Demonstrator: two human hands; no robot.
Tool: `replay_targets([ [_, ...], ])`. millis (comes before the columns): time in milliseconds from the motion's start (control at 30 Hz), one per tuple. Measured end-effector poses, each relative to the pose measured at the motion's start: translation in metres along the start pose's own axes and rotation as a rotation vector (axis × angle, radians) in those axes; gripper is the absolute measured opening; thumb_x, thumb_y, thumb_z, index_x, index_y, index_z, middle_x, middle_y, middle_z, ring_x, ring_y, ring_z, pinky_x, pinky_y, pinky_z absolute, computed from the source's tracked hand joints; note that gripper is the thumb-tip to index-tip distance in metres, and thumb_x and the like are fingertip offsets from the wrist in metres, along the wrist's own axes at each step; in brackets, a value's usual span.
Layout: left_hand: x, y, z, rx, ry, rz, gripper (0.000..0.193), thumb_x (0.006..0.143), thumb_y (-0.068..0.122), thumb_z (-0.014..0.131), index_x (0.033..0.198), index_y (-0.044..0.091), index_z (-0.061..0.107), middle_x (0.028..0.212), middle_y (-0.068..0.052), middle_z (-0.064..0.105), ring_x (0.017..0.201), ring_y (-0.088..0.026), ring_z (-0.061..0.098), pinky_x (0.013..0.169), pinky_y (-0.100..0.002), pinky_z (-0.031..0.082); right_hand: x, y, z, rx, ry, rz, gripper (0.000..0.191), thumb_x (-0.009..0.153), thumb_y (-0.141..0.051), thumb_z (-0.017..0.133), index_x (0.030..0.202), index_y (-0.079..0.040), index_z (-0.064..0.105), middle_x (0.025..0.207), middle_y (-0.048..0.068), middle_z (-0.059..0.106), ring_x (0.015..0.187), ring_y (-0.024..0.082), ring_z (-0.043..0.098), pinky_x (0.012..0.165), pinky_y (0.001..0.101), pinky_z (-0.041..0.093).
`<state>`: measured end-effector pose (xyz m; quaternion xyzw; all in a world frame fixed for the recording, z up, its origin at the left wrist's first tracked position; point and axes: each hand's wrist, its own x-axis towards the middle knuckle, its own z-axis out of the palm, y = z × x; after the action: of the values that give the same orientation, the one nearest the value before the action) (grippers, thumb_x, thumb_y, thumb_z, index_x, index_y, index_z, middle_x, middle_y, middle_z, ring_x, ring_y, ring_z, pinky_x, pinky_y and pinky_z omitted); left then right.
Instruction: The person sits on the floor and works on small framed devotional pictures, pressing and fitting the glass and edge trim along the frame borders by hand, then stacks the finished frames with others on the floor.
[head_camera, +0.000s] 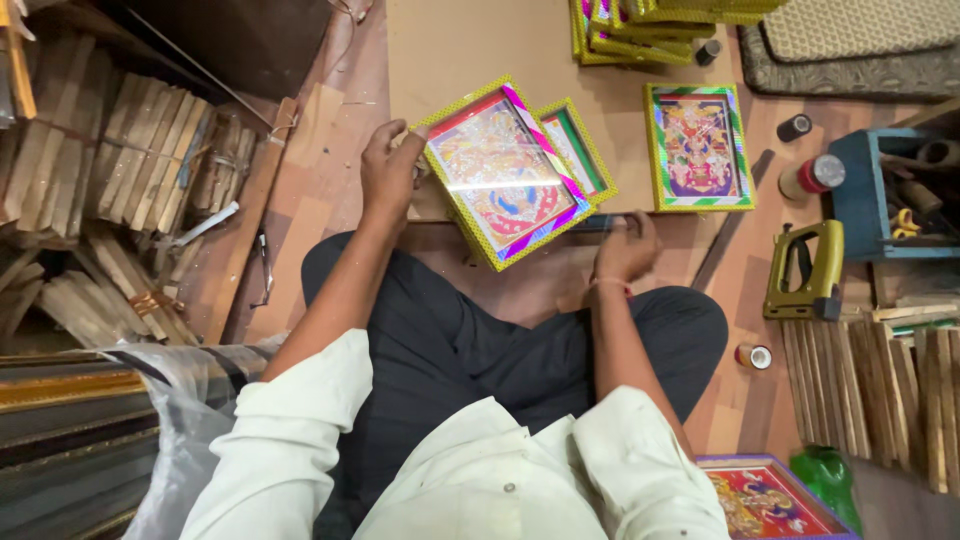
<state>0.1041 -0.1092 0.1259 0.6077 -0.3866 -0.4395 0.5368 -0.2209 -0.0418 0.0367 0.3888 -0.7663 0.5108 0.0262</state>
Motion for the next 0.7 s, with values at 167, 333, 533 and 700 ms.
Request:
replay_targets([
  [167,-0.001,-0.004,-0.005,0.101,-0.002,0.042,0.052,0.086,0.035,0.076,0.124,0.001,0.066,0.085,-0.005,0.066,0.070,-0.011,0.063,0.058,-0.026,0.053,-0.070,-0.044,-0.054,0.460,-0.385,0.237,0.028,0.099,-0.014,0.071,0.119,0.005,0.072,0.109,0.010,0.074,0.093,0.015,0.067,0.082,0.0291,0.056],
  [333,-0.062,-0.017,-0.016,-0.003,0.021,0.055,0.040,0.091,0.027,0.075,0.117,-0.002,0.066,0.082,-0.003,0.066,0.067,-0.009,0.060,0.058,-0.023,0.047,-0.086,-0.079,-0.065,0.596,-0.519,0.436,0.036,0.097,-0.020,0.068,0.128,-0.001,0.068,0.109,0.008,0.071,0.083,0.011,0.063,0.069,0.0246,0.052],
  [533,-0.133,-0.014,-0.013,-0.106,-0.066,-0.199,0.046,0.090,0.027,0.072,0.126,0.000,0.065,0.068,0.002,0.059,0.052,-0.005,0.050,0.044,-0.022,0.037,-0.013,-0.058,-0.034,0.500,-0.455,0.411,0.032,0.094,-0.016,0.069,0.121,0.000,0.073,0.103,0.006,0.072,0.079,0.010,0.061,0.065,0.0252,0.050],
  [700,-0.161,-0.013,-0.002,-0.168,-0.100,-0.217,0.051,0.089,0.025,0.073,0.131,-0.001,0.062,0.067,0.002,0.058,0.053,-0.005,0.050,0.045,-0.022,0.037,0.023,-0.039,-0.004,0.491,-0.491,0.106,0.025,0.095,-0.009,0.068,0.113,0.007,0.074,0.099,0.009,0.077,0.091,0.012,0.067,0.084,0.0248,0.054],
])
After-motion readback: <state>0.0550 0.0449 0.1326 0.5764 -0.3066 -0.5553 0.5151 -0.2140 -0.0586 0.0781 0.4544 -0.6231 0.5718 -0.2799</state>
